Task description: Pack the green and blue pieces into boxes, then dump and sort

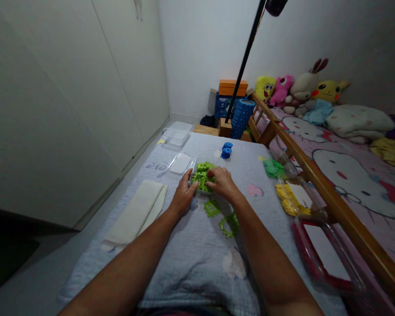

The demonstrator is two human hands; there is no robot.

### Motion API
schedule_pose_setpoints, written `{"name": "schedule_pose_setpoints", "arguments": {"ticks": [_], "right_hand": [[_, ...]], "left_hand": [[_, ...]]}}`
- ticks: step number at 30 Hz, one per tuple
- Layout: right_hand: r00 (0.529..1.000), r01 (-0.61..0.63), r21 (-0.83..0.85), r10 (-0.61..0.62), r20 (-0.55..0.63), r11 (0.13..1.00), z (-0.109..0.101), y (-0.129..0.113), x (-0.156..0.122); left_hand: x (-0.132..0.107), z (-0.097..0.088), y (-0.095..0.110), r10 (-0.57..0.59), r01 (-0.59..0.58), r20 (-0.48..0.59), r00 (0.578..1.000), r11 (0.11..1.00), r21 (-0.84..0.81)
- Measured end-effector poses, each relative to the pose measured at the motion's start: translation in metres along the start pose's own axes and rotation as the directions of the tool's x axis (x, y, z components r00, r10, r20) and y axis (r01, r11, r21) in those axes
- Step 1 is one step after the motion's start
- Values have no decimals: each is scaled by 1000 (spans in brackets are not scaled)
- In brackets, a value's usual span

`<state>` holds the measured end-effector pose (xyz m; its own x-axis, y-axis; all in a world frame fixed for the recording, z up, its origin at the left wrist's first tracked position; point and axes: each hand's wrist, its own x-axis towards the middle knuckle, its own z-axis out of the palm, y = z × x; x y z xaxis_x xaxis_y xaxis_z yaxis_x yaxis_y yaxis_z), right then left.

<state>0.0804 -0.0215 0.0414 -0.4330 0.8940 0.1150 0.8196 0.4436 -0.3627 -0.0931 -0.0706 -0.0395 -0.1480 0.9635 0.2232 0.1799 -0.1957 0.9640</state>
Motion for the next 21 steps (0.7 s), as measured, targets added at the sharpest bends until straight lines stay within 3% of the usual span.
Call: {"name": "schedule_pose_setpoints", "arguments": {"ticks": [5, 12, 18, 21], "right_hand": [[999, -18, -72, 16, -30, 997, 4, -4, 4], [999, 44, -26, -44, 2, 999, 2, 0, -1], [996, 12, 3, -11, -88, 1000, 0, 2, 5], [999, 27, -22, -28, -45, 999, 4, -1, 8]], "left_hand": [[-1, 0, 4, -56, 56, 21, 998, 998, -7], [-2, -1, 8, -46, 45, 6, 999, 999, 12], [-2, 0, 10, -41, 41, 4, 999, 999, 13], [-2, 0, 10, -48, 48, 9, 999, 999, 6]]}}
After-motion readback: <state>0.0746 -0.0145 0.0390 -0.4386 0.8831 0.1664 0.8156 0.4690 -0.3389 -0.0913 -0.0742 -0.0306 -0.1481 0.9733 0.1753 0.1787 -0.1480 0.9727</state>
